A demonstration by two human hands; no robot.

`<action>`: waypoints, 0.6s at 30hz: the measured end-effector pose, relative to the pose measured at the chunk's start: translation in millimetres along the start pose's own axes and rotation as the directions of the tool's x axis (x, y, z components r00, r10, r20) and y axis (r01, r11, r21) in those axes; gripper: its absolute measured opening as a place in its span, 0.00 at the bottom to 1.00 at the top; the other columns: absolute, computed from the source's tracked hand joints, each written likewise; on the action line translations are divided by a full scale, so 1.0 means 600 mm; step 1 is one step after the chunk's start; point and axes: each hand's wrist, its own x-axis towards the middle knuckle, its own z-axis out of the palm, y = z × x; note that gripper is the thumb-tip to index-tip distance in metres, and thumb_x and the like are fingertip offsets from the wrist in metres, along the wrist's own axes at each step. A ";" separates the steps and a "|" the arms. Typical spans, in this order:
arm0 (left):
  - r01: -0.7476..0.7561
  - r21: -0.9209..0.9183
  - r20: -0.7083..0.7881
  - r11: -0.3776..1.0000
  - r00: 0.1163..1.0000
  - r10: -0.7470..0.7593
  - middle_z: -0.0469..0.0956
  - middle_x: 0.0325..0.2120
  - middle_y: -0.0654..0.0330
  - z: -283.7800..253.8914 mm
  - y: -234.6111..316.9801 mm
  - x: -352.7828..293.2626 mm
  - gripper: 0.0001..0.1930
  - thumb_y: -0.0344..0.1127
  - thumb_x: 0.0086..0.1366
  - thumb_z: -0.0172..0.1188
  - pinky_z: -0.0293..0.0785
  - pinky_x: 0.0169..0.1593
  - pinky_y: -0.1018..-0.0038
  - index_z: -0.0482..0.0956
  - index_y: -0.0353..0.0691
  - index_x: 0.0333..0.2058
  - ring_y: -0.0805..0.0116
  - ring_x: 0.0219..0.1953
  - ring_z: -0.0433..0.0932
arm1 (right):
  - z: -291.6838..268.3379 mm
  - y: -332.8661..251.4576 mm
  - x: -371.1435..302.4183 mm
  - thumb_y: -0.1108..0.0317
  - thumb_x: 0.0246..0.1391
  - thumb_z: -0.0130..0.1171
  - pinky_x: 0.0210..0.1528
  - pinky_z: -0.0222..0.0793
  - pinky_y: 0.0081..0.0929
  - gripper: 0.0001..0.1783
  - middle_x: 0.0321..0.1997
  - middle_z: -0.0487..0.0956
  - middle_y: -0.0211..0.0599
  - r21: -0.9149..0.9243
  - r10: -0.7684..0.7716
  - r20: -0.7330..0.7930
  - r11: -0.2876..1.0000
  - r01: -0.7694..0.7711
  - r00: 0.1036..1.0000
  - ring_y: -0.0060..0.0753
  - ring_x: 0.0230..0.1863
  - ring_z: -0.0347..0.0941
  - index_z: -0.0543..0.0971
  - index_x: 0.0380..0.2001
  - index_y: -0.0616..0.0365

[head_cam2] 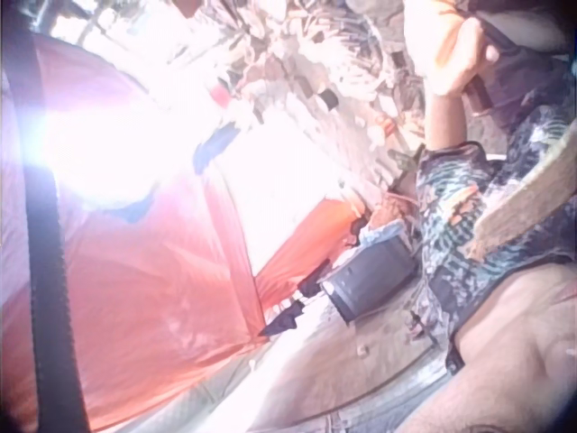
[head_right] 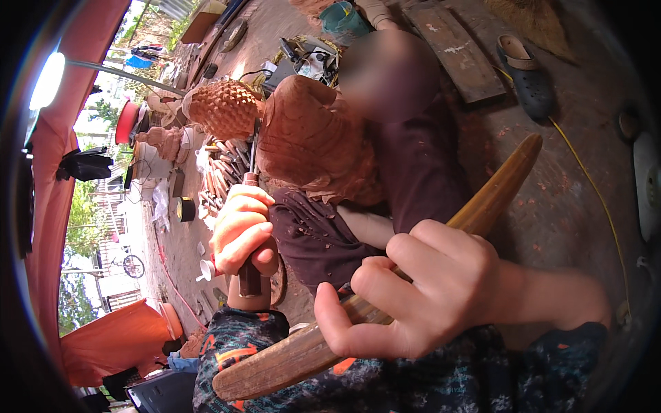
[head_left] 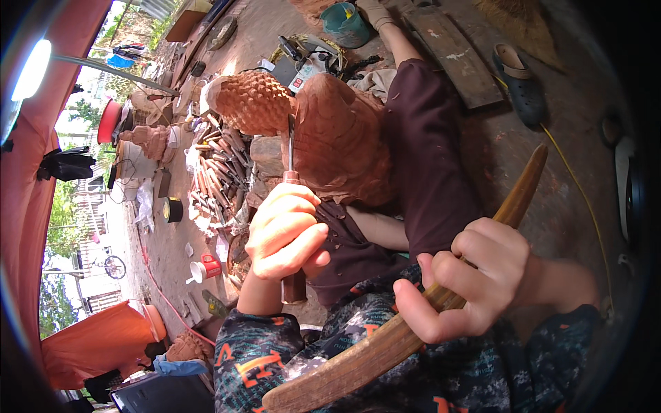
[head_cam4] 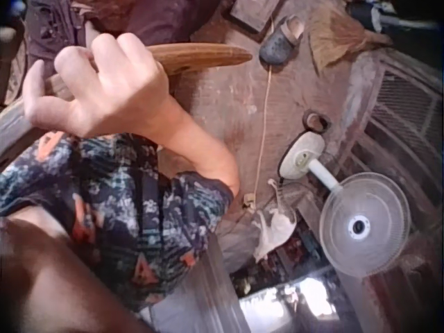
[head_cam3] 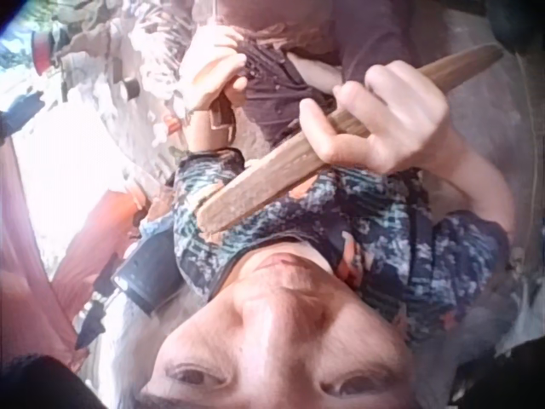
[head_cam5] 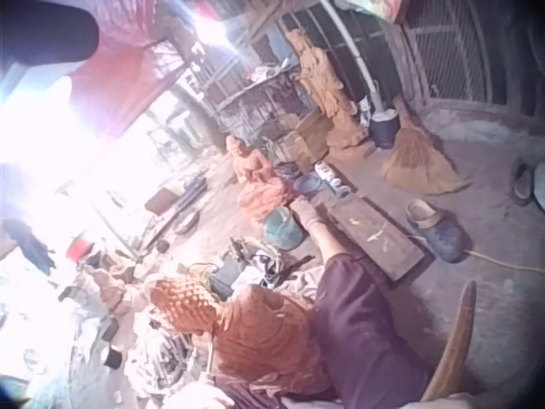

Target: The person carves a wooden sculpture of a figure's head and torso using a chisel and a wooden mallet. They repeatedly strike the chisel to shape the wood, occasionally switching tools from a collection nearby.

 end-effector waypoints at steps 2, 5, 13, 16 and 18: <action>0.000 -0.008 0.029 1.000 1.000 0.001 0.69 0.17 0.58 -0.008 0.000 0.004 0.13 0.37 0.59 0.63 0.76 0.29 0.62 0.75 0.30 0.27 0.62 0.19 0.71 | -0.002 -0.004 0.006 0.83 0.30 0.58 0.14 0.50 0.16 0.26 0.17 0.57 0.21 -0.005 -0.003 0.014 1.000 0.003 1.000 0.19 0.16 0.53 0.74 0.34 0.39; 0.010 -0.028 0.094 1.000 0.996 -0.007 0.69 0.17 0.58 -0.015 -0.001 0.009 0.14 0.37 0.58 0.63 0.76 0.29 0.63 0.74 0.30 0.26 0.63 0.19 0.70 | -0.001 -0.008 0.011 0.83 0.30 0.57 0.14 0.49 0.16 0.26 0.17 0.57 0.21 -0.011 -0.001 0.024 1.000 0.001 1.000 0.19 0.16 0.52 0.74 0.34 0.38; -0.028 -0.055 0.000 0.998 1.000 0.028 0.69 0.16 0.58 -0.015 -0.013 0.004 0.07 0.27 0.51 0.61 0.74 0.27 0.65 0.74 0.30 0.25 0.62 0.18 0.70 | -0.008 -0.001 0.037 0.84 0.36 0.55 0.13 0.50 0.18 0.25 0.18 0.58 0.25 -0.217 -0.005 0.171 0.975 0.043 0.985 0.20 0.14 0.52 0.74 0.37 0.41; -0.024 -0.069 -0.056 0.997 0.998 0.021 0.69 0.16 0.57 -0.006 -0.014 0.002 0.05 0.23 0.48 0.59 0.74 0.27 0.65 0.74 0.30 0.25 0.62 0.18 0.70 | -0.012 0.006 0.032 0.84 0.36 0.56 0.13 0.50 0.18 0.25 0.18 0.58 0.26 -0.170 -0.037 0.139 0.984 0.061 0.990 0.21 0.14 0.53 0.75 0.37 0.41; -0.021 -0.081 -0.074 0.996 0.997 0.015 0.69 0.16 0.57 0.001 -0.016 0.004 0.04 0.22 0.48 0.59 0.73 0.26 0.64 0.74 0.29 0.25 0.62 0.18 0.69 | -0.016 0.010 0.032 0.84 0.36 0.56 0.13 0.50 0.18 0.26 0.18 0.58 0.26 -0.226 -0.067 0.137 0.969 0.097 0.988 0.21 0.14 0.53 0.75 0.37 0.40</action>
